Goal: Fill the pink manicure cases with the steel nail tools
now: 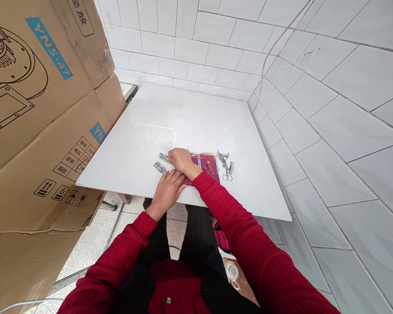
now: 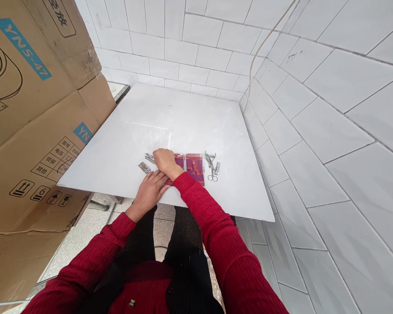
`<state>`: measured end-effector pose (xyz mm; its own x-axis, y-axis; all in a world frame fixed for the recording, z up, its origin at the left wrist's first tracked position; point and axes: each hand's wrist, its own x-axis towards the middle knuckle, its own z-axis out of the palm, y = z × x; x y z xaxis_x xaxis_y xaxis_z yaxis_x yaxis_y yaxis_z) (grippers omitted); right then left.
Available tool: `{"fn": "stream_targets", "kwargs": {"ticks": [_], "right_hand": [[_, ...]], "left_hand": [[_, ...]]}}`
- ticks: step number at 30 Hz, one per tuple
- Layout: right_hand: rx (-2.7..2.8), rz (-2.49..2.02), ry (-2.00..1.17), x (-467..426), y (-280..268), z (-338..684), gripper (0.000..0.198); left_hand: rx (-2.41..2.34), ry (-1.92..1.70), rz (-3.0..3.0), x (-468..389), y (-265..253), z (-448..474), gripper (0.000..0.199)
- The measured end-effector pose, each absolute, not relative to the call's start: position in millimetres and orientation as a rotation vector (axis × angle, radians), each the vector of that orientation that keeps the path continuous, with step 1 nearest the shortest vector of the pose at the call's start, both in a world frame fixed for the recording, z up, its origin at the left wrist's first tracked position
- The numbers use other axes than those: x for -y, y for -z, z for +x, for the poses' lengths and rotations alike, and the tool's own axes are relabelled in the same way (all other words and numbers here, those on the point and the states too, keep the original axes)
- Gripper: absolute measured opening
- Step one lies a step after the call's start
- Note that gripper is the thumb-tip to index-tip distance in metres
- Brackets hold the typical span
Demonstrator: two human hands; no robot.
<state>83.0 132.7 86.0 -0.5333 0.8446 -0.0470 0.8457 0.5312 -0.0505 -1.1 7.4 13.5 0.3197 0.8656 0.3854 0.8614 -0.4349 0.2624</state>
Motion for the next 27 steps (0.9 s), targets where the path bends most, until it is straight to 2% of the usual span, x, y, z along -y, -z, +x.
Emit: {"fn": "stream_targets", "kwargs": {"ticks": [20,27], "right_hand": [[-2.717,1.533,0.233,-129.9,-87.6,70.3,0.021],[-2.686,1.563,0.189,-130.5,-84.3,65.5,0.028]], "left_hand": [[-1.647,-0.79,2.542,-6.3,-18.4,-0.5,0.035],[-1.633,-0.794,2.547,-5.7,-18.9,-1.0,0.033]]}}
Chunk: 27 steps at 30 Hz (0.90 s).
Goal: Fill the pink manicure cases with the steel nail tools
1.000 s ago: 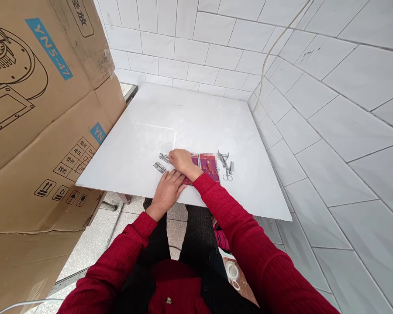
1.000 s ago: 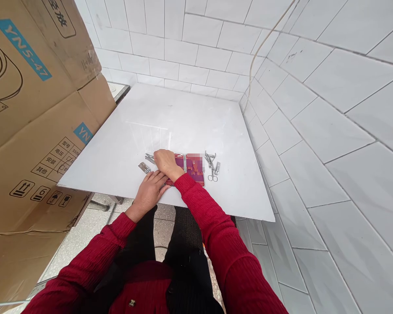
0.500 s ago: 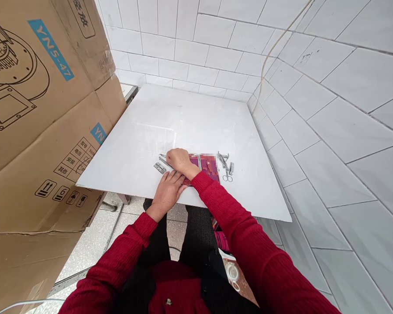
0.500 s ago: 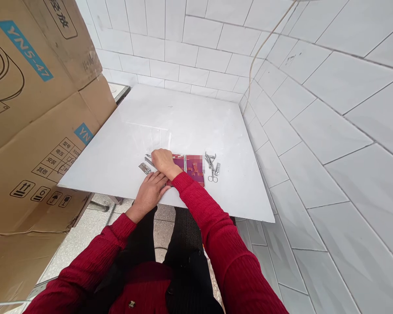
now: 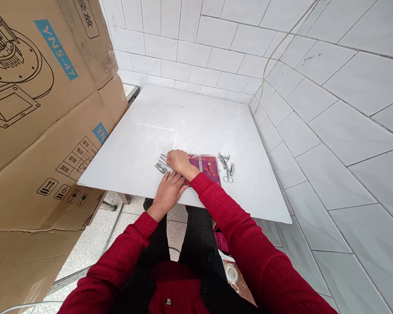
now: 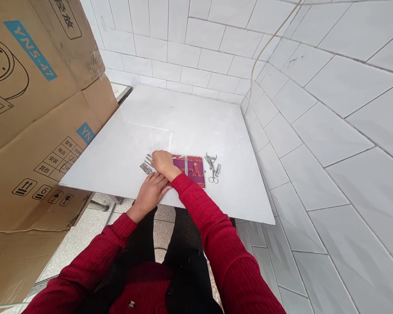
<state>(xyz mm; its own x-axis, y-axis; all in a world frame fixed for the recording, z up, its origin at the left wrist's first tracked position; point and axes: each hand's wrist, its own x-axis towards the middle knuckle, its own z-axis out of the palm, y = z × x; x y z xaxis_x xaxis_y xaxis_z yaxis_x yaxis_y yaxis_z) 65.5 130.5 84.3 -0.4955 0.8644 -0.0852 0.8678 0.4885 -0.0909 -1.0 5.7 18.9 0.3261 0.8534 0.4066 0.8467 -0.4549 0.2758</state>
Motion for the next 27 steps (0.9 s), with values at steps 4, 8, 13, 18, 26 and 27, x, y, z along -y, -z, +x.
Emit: {"fn": "stream_targets", "kwargs": {"ticks": [4,8,13,18,26,27], "right_hand": [[-2.643,1.578,0.24,-128.0,-87.3,64.8,0.024],[-2.667,1.661,0.259,-131.3,-86.5,69.7,0.025],[-2.638,1.706,0.187,-137.5,-82.1,75.4,0.028],[-2.705,1.642,0.162,-127.1,-87.1,74.7,0.029],[-2.655,1.414,0.067,-118.6,-100.4,54.0,0.023],[-2.65,1.383,0.045,-118.0,-101.5,50.2,0.024]], "left_hand": [[-1.641,-0.79,2.541,-5.6,-18.3,-1.0,0.035],[-1.645,-0.785,2.535,-5.4,-17.6,-0.9,0.037],[-1.657,-0.777,2.529,-5.2,-17.5,-0.7,0.038],[-1.646,-0.779,2.541,-5.0,-18.0,-0.6,0.033],[-1.636,-0.845,2.568,-6.6,-14.8,-1.7,0.027],[-1.634,-0.854,2.574,-6.6,-14.1,-1.9,0.027]]}}
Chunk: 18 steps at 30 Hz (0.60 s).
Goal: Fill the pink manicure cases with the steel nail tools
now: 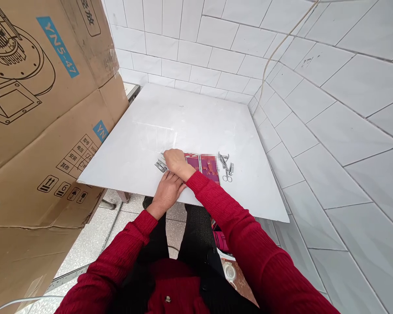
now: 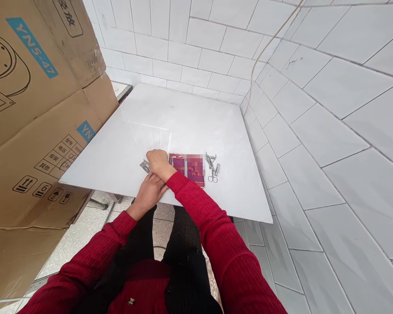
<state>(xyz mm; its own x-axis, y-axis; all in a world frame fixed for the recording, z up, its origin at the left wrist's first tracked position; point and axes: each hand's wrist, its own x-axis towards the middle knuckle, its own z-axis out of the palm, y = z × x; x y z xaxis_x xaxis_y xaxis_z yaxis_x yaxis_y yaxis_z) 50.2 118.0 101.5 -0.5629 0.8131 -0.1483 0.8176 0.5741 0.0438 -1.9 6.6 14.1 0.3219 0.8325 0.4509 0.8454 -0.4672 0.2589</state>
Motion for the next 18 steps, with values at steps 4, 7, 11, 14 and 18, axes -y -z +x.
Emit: {"fn": "stream_targets", "kwargs": {"ticks": [4,7,11,14,18], "right_hand": [[-2.647,1.275,-0.032,-115.4,-103.0,38.3,0.029],[-2.657,1.194,-0.087,-113.3,-101.3,35.1,0.027],[-2.698,1.076,-0.168,-109.1,-100.2,37.8,0.021],[-2.716,1.023,-0.193,-106.6,-101.7,42.9,0.022],[-2.751,1.013,-0.205,-107.4,-101.8,50.9,0.024]], "left_hand": [[1.584,0.862,-2.526,-6.9,-11.6,-2.3,0.025],[1.576,0.875,-2.515,-7.4,-10.3,-2.4,0.023],[1.564,0.883,-2.494,-7.8,-9.4,-2.4,0.021],[1.553,0.89,-2.486,-7.4,-9.9,-2.5,0.023],[1.564,0.891,-2.495,-7.0,-11.2,-2.7,0.024]]}}
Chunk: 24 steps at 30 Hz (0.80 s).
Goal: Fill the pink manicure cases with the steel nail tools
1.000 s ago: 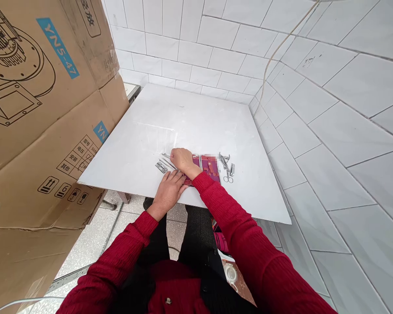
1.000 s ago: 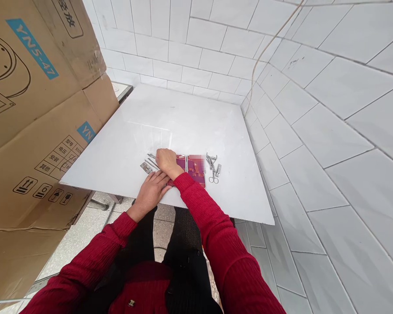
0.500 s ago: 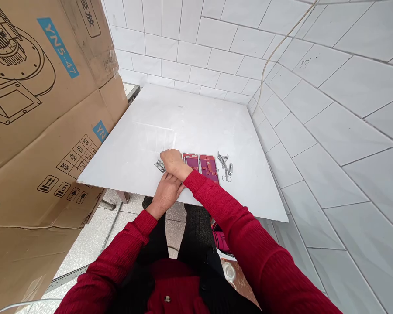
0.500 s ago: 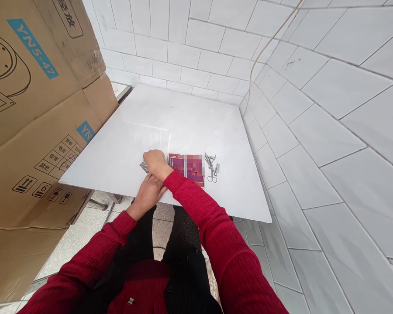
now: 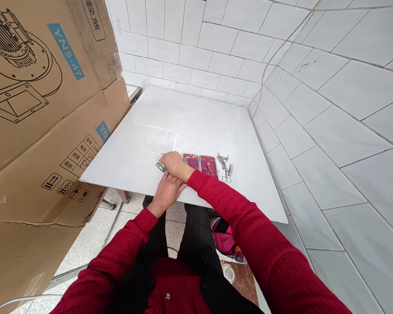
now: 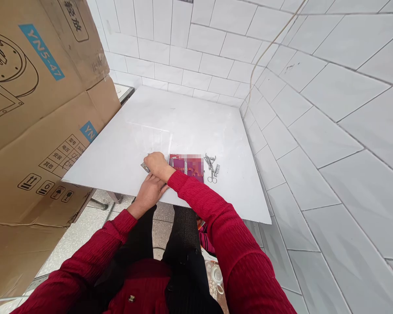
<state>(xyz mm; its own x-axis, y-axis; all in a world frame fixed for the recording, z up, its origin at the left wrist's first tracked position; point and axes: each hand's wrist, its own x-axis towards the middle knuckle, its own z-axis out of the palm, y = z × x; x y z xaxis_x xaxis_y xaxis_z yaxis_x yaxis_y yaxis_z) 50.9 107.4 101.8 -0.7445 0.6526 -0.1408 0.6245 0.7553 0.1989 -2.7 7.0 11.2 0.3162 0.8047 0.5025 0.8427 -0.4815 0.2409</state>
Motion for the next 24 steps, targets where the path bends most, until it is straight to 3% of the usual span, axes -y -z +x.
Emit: {"fn": "stream_targets", "kwargs": {"ticks": [8,16,24], "right_hand": [[-2.794,1.134,-0.179,-117.5,-89.8,66.7,0.023],[-2.719,1.348,0.054,-130.5,-91.0,76.2,0.026],[-2.777,1.087,-0.145,-118.8,-95.0,58.1,0.02]], "left_hand": [[1.638,0.796,-2.538,-6.2,-15.5,-1.7,0.028],[1.642,0.802,-2.55,-5.9,-14.9,-1.1,0.037],[1.588,0.836,-2.521,-7.3,-14.3,-1.7,0.028]]}}
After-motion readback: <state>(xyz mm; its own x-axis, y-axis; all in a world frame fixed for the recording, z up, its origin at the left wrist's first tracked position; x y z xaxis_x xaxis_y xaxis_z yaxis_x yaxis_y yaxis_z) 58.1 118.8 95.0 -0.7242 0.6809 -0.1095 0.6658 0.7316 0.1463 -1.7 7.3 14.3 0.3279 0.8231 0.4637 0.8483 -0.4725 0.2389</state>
